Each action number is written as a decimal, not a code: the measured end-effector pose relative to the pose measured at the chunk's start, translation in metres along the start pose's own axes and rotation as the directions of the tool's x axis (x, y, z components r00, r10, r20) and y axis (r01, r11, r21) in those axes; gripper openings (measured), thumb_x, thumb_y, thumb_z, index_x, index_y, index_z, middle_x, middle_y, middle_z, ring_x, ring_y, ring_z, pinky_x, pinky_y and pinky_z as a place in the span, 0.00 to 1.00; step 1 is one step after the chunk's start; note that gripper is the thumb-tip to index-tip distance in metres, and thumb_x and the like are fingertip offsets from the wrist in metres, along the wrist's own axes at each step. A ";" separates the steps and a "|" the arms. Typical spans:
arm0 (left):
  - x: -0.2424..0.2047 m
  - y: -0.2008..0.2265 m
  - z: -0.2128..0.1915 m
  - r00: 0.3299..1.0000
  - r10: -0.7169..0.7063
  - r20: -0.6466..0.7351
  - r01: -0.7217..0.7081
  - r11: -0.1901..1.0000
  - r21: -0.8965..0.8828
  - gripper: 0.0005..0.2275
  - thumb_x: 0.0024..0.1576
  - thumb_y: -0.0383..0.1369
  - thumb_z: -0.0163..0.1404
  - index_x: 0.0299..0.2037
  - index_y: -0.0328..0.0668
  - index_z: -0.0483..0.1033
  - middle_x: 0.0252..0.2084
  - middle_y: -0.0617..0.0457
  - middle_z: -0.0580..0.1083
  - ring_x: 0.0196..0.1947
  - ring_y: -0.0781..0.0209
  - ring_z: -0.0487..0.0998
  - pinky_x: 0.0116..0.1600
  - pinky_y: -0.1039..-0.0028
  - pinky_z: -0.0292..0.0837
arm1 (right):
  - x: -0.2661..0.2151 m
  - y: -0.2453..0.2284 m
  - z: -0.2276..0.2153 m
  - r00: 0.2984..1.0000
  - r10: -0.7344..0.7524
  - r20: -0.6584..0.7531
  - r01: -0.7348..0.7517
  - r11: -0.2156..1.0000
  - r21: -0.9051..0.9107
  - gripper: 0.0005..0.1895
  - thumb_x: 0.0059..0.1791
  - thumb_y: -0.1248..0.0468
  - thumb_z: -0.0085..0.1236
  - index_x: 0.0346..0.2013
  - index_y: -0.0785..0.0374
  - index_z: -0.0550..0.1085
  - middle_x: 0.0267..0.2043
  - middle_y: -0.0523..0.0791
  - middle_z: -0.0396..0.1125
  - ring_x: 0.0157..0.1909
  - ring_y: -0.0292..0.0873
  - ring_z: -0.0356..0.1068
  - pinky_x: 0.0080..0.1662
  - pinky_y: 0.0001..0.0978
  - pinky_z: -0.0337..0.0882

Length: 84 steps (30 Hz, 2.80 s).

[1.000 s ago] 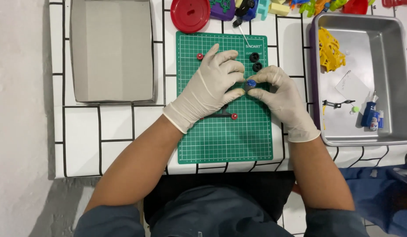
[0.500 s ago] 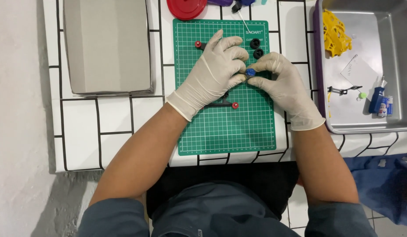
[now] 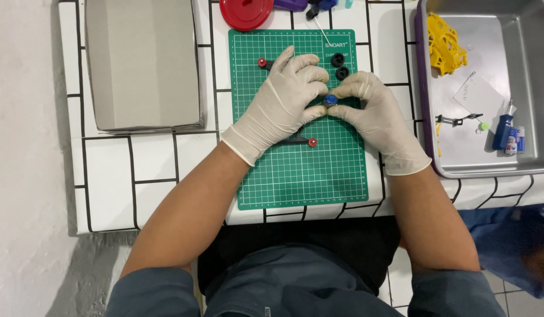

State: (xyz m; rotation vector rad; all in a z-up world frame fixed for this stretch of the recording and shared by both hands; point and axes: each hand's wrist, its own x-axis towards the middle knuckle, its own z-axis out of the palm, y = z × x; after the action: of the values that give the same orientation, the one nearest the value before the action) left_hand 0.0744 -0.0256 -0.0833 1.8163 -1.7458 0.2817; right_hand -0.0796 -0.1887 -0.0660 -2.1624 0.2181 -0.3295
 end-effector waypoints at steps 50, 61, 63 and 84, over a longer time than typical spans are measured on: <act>0.000 0.019 0.011 0.985 -0.163 0.050 0.163 0.987 0.000 0.15 0.51 0.50 0.62 0.36 0.54 0.75 0.45 0.61 0.74 0.63 0.62 0.66 0.75 0.49 0.40 | 0.006 -0.033 -0.013 0.961 0.266 0.079 -0.271 0.961 0.058 0.07 0.49 0.64 0.69 0.35 0.66 0.80 0.46 0.50 0.72 0.49 0.47 0.69 0.50 0.38 0.68; -0.004 0.014 0.030 0.982 -0.172 0.073 0.170 0.985 0.031 0.14 0.51 0.50 0.60 0.34 0.54 0.75 0.36 0.61 0.73 0.56 0.64 0.71 0.73 0.51 0.46 | 0.009 -0.044 -0.013 0.890 0.449 0.086 -0.448 0.894 -0.029 0.08 0.49 0.62 0.69 0.38 0.64 0.81 0.32 0.43 0.69 0.35 0.38 0.64 0.37 0.29 0.66; -0.005 0.015 0.031 0.979 -0.181 0.090 0.175 0.982 0.068 0.13 0.51 0.50 0.59 0.35 0.55 0.75 0.36 0.63 0.72 0.54 0.66 0.71 0.73 0.53 0.48 | 0.012 -0.045 -0.014 0.869 0.483 0.110 -0.483 0.875 -0.024 0.09 0.48 0.62 0.69 0.38 0.64 0.82 0.30 0.44 0.69 0.33 0.38 0.64 0.36 0.30 0.66; -0.005 0.018 0.028 0.987 -0.140 0.081 0.134 0.988 0.080 0.13 0.51 0.47 0.58 0.32 0.50 0.76 0.34 0.59 0.74 0.51 0.62 0.73 0.75 0.50 0.49 | 0.020 -0.061 -0.013 0.778 0.605 0.167 -0.615 0.788 0.012 0.11 0.49 0.63 0.66 0.40 0.68 0.81 0.25 0.47 0.69 0.29 0.41 0.63 0.35 0.33 0.68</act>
State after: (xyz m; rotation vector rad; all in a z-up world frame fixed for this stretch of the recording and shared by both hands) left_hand 0.0492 -0.0364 -0.1035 2.0187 -1.6779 0.2173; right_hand -0.0628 -0.1693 -0.0058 -1.9110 0.7898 0.2079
